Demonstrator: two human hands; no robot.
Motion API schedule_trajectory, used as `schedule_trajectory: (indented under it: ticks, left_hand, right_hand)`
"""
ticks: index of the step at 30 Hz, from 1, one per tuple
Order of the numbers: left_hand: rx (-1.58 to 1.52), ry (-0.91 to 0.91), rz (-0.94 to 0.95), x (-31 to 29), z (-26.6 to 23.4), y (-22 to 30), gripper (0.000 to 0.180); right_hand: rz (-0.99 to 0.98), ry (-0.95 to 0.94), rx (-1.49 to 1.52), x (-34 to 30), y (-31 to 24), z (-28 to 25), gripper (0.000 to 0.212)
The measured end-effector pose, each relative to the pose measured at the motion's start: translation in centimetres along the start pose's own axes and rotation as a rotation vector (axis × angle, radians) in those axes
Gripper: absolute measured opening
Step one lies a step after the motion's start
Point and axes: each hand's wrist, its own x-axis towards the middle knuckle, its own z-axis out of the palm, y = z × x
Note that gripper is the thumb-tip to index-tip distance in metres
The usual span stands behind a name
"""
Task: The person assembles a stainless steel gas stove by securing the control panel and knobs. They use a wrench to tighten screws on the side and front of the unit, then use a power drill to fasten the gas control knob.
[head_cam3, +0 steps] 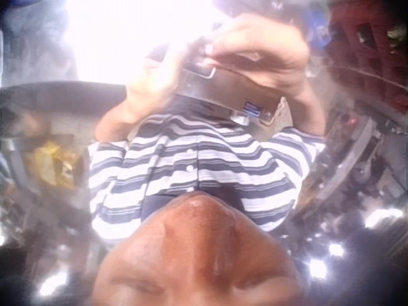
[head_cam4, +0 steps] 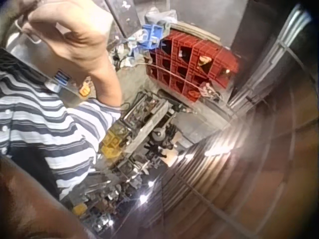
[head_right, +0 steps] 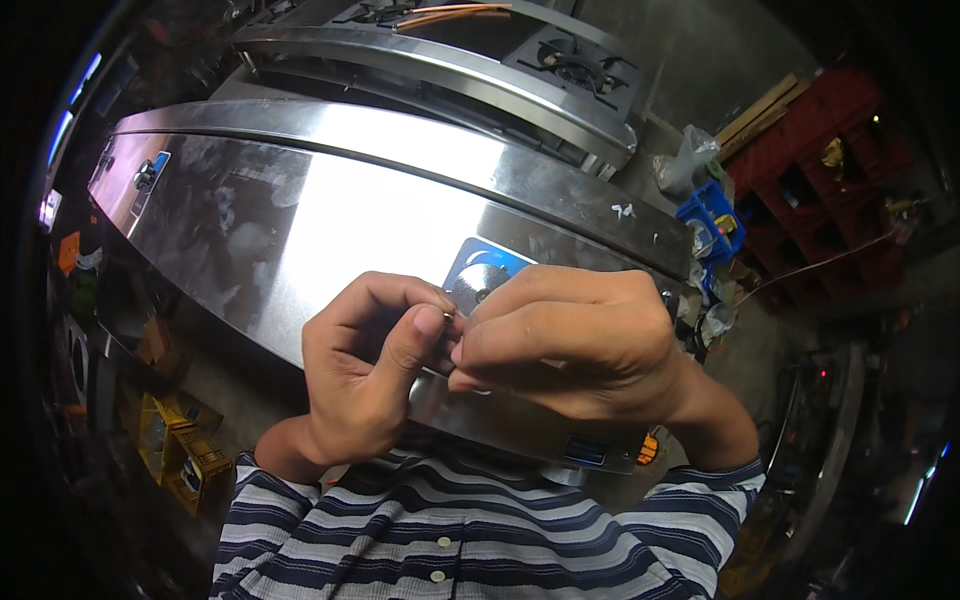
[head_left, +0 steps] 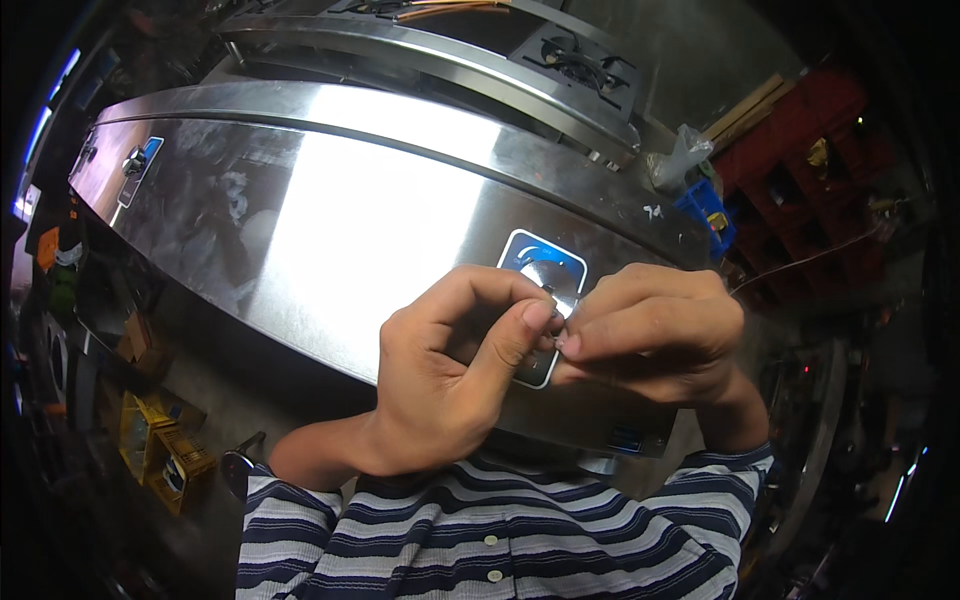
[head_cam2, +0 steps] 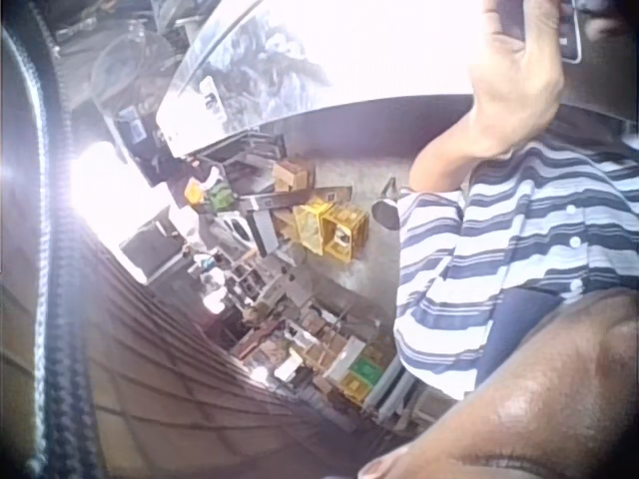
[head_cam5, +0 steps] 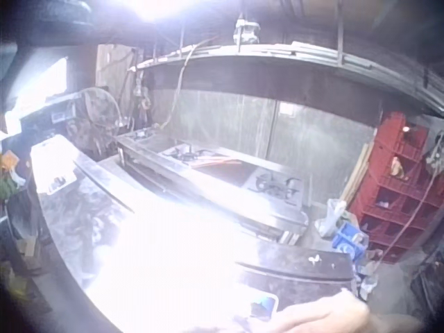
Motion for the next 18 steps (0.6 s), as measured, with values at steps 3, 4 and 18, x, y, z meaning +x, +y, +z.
schedule_trajectory:
  ticks: [3,4,18]
  left_hand:
    - [-0.01,0.005,0.053,-0.6,0.6,-0.8,0.017]
    - [-0.001,0.024,0.062,-0.8,0.8,-1.0,0.017]
    - [-0.143,-0.024,-0.011,-3.1,0.8,-1.8,0.02]
  right_hand:
    - [-0.002,0.033,-0.01,-0.5,0.0,0.1,0.023]
    - [0.007,0.039,-0.02,-0.6,-0.1,0.3,0.023]
    - [-0.008,0.091,-0.055,-1.7,0.4,1.7,0.026]
